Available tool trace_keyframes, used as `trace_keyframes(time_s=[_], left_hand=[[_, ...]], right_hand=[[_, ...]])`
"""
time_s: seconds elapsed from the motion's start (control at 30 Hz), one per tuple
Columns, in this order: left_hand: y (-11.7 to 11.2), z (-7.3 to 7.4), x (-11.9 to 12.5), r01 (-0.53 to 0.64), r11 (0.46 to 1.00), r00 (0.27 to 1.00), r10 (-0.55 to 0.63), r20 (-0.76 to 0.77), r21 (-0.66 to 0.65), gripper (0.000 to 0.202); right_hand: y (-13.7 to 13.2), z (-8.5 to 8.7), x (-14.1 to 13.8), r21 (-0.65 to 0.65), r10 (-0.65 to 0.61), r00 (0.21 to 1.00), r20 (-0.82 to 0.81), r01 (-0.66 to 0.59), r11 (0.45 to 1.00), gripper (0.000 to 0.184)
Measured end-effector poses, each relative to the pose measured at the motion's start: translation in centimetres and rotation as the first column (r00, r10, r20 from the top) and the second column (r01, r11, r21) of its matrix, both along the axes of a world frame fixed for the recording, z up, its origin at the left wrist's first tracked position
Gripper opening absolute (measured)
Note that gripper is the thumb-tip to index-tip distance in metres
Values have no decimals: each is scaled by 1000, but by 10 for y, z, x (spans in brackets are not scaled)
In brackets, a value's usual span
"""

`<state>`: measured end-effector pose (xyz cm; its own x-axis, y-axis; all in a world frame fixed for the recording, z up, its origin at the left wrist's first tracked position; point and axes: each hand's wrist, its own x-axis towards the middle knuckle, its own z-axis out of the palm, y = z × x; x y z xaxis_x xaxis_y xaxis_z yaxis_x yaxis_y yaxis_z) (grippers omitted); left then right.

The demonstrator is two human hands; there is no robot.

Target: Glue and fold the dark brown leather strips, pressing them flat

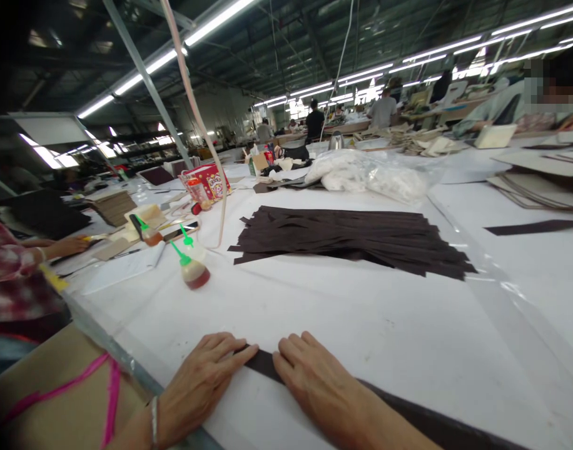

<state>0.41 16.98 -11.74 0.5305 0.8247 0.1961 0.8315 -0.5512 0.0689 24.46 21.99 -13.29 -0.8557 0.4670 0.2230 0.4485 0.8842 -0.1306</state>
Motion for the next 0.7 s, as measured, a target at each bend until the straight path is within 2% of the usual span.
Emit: trace_keyframes(time_s=[0.33,0.53,0.7], left_hand=[[1,4,10,-8,1000,997,10,-76,16,64],[0,-5,6,2,999,995,2,-95,45,65],[1,-11,5,18,994,999,-14,-35,107,56]], right_hand=[[-2,0,13,-13,1,1000,-8,-1,1000,19],[-4,1,24,-36,15,1000,-6,-15,999,18],[-7,6,34,-62,-1,1000,-9,1,998,20]])
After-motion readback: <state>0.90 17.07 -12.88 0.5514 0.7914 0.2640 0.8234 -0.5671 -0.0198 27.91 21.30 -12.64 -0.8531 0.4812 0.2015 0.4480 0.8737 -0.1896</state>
